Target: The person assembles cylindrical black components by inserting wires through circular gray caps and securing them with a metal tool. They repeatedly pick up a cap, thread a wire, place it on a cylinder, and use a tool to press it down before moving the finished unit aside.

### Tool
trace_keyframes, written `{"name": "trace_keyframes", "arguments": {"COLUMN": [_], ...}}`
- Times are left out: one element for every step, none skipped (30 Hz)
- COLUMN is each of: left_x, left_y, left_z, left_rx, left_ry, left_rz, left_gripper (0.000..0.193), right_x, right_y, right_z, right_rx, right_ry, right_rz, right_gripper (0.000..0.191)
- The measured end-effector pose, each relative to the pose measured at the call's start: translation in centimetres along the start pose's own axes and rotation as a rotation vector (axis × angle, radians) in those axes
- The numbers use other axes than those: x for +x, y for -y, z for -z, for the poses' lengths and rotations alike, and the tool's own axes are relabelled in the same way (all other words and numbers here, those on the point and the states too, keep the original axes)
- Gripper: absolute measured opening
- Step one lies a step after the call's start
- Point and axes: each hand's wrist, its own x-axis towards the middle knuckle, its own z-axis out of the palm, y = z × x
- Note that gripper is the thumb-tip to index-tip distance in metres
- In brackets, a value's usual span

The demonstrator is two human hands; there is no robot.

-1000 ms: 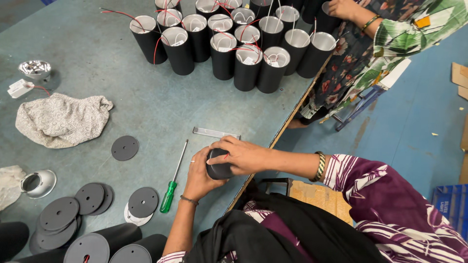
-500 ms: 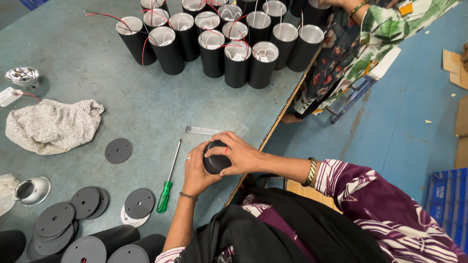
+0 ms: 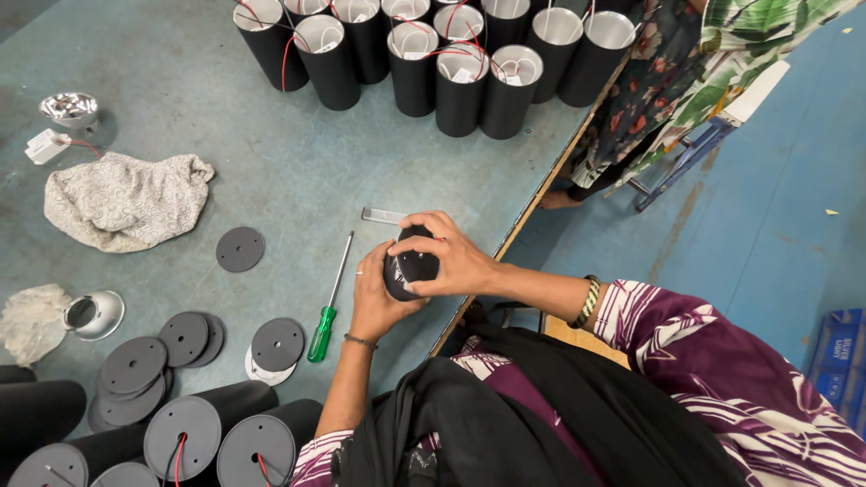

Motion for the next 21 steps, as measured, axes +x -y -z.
{"name": "trace_keyframes", "arguments": {"left_x": [-0.1,-0.2,-0.2,-0.3,-0.3,-0.4,-0.4,-0.4,-0.5,-0.6,-0.6,-0.6,-0.7,-0.7,-0.7,-0.6,-0.5,-0.4,-0.2,-0.1,0.0], "left_y": [0.1,0.2,0.3,0.4,0.4,0.4,0.4,0.4,0.3,0.1,0.0,-0.1,-0.4,-0.6,-0.8,-1.0,-1.1,-1.2,-1.3,-1.4,-1.5], "left_z": [0.0,-0.1,-0.2,-0.2,-0.2,-0.2,-0.2,-0.2,-0.1,0.0,0.1,0.2,0.2,0.3,0.4,0.4,0.5,0.6,0.6,0.7,0.7], "left_rx": [0.007,0.013,0.019,0.019,0.02,0.02,0.017,0.014,0.011,0.003,-0.003,-0.01,0.001,0.012,0.022,0.015,0.008,0.001,-0.005,-0.011,-0.015], "left_ry": [-0.002,-0.005,-0.006,-0.008,-0.009,-0.013,-0.015,-0.019,-0.021,-0.02,-0.018,-0.015,-0.011,-0.008,-0.006,-0.001,0.004,0.008,0.005,0.004,0.003], "left_rz": [-0.003,-0.005,-0.005,-0.002,0.0,-0.002,-0.011,-0.019,-0.027,-0.028,-0.029,-0.029,-0.027,-0.025,-0.024,-0.03,-0.036,-0.042,-0.061,-0.079,-0.098], "left_gripper": [0.107,0.106,0.105,0.105,0.104,0.104,0.105,0.105,0.106,0.106,0.107,0.107,0.106,0.105,0.104,0.104,0.103,0.103,0.103,0.103,0.103], "right_x": [0.1,0.1,0.2,0.2,0.1,0.1,0.0,-0.1,-0.2,-0.2,-0.2,-0.2,-0.2,-0.1,0.0,0.2,0.5,0.7,0.9,1.1,1.2], "right_y": [0.0,0.0,0.1,0.2,0.4,0.6,0.8,1.0,1.1,1.2,1.3,1.3,1.3,1.2,1.2,1.1,1.1,1.0,0.9,0.9,1.0], "right_z": [0.1,0.2,0.3,0.3,0.3,0.2,0.2,0.1,0.1,0.2,0.4,0.6,0.8,1.0,1.3,1.6,1.8,2.0,2.3,2.4,2.4], "right_rx": [-0.049,-0.097,-0.143,-0.177,-0.211,-0.249,-0.255,-0.261,-0.265,-0.252,-0.237,-0.221,-0.22,-0.221,-0.223,-0.227,-0.231,-0.236,-0.22,-0.203,-0.186], "right_ry": [0.044,0.089,0.135,0.156,0.177,0.196,0.202,0.209,0.216,0.236,0.256,0.275,0.301,0.328,0.355,0.344,0.332,0.32,0.339,0.356,0.373], "right_rz": [0.045,0.089,0.133,0.147,0.161,0.178,0.185,0.193,0.199,0.205,0.211,0.216,0.217,0.218,0.22,0.231,0.242,0.254,0.241,0.228,0.216], "right_gripper": [0.061,0.062,0.062,0.062,0.061,0.06,0.059,0.059,0.059,0.061,0.064,0.066,0.068,0.07,0.072,0.068,0.065,0.062,0.063,0.064,0.065]}}
